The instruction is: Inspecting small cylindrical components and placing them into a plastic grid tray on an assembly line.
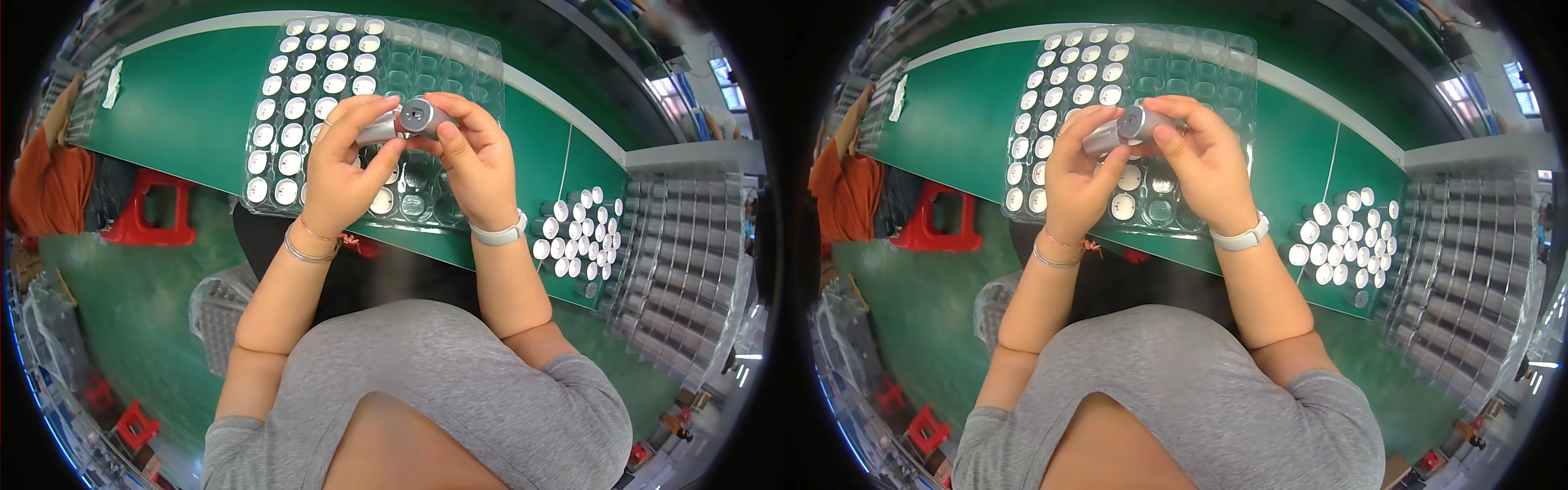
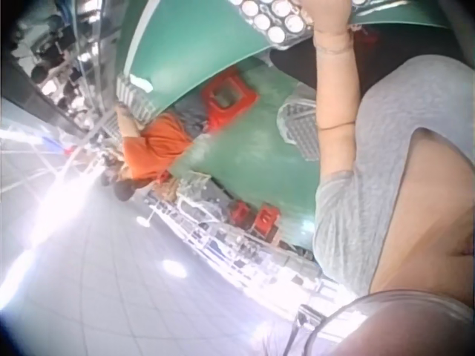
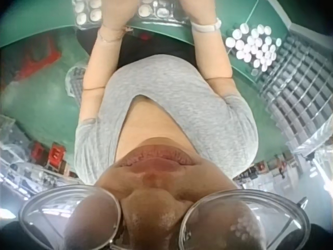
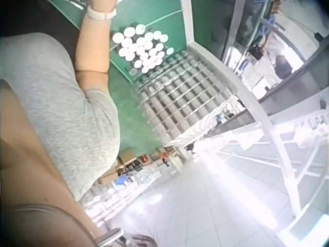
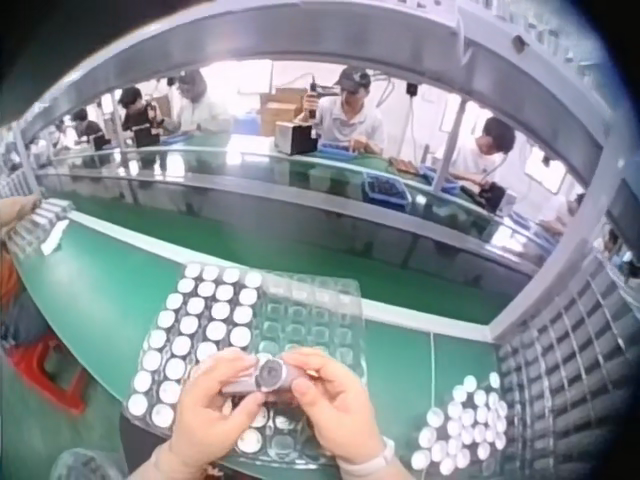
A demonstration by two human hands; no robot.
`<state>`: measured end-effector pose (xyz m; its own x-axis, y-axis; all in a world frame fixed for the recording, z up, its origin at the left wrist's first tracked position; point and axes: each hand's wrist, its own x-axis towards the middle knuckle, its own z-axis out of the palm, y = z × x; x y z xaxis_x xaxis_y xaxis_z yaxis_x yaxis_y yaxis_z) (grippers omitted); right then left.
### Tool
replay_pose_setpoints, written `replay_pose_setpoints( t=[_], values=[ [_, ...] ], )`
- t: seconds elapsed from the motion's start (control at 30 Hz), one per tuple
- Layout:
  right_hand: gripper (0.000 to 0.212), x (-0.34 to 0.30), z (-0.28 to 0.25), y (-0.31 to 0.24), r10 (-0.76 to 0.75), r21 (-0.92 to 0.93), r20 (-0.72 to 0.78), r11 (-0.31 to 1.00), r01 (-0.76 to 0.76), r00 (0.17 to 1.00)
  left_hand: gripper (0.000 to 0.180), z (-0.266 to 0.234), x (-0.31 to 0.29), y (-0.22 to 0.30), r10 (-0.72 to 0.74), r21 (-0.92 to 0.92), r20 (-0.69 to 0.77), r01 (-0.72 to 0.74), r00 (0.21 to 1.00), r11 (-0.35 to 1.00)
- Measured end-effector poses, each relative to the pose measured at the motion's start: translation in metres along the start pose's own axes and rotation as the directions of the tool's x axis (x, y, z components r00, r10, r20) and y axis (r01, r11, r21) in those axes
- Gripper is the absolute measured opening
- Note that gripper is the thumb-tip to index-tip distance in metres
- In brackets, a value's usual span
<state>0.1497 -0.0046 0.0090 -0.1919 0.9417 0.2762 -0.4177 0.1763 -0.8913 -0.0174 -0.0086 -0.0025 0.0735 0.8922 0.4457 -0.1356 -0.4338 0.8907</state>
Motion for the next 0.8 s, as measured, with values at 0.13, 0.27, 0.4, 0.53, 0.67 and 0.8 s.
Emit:
replay_pose_setpoints(
  t=[0.13,0.27,0.4,0.53,0.67,0.8],
  values=[
    [0.035,0.000,-0.001,-0.002,0.049,0.032,-0.026,0.998,-0.048,0.998,0.039,0.001,0.000,-0.002,0.055,0.136,0.020,-0.057,0.998,0.989],
    [0.039,-0.002,0.003,-0.007,0.093,0.030,-0.071,0.995,-0.091,0.993,0.038,0.000,0.000,-0.003,0.113,0.247,0.033,-0.118,0.993,0.962],
    [0.044,-0.001,0.004,-0.008,0.139,-0.009,-0.113,0.990,-0.141,0.984,0.038,0.002,0.002,-0.003,0.134,0.272,0.034,-0.139,0.990,0.952],
    [0.046,0.001,0.002,-0.012,0.205,-0.041,-0.168,0.976,-0.214,0.964,0.042,0.004,0.002,0.001,0.140,0.274,0.100,-0.163,0.985,0.948],
    [0.045,0.002,0.003,-0.012,0.216,-0.060,-0.211,0.971,-0.233,0.953,0.048,0.005,0.005,0.007,0.148,0.327,0.163,-0.195,0.975,0.925],
    [0.045,0.002,0.004,-0.012,0.221,-0.041,-0.211,0.971,-0.235,0.952,0.050,0.004,0.005,0.005,0.153,0.314,0.174,-0.202,0.973,0.928]
  ],
)
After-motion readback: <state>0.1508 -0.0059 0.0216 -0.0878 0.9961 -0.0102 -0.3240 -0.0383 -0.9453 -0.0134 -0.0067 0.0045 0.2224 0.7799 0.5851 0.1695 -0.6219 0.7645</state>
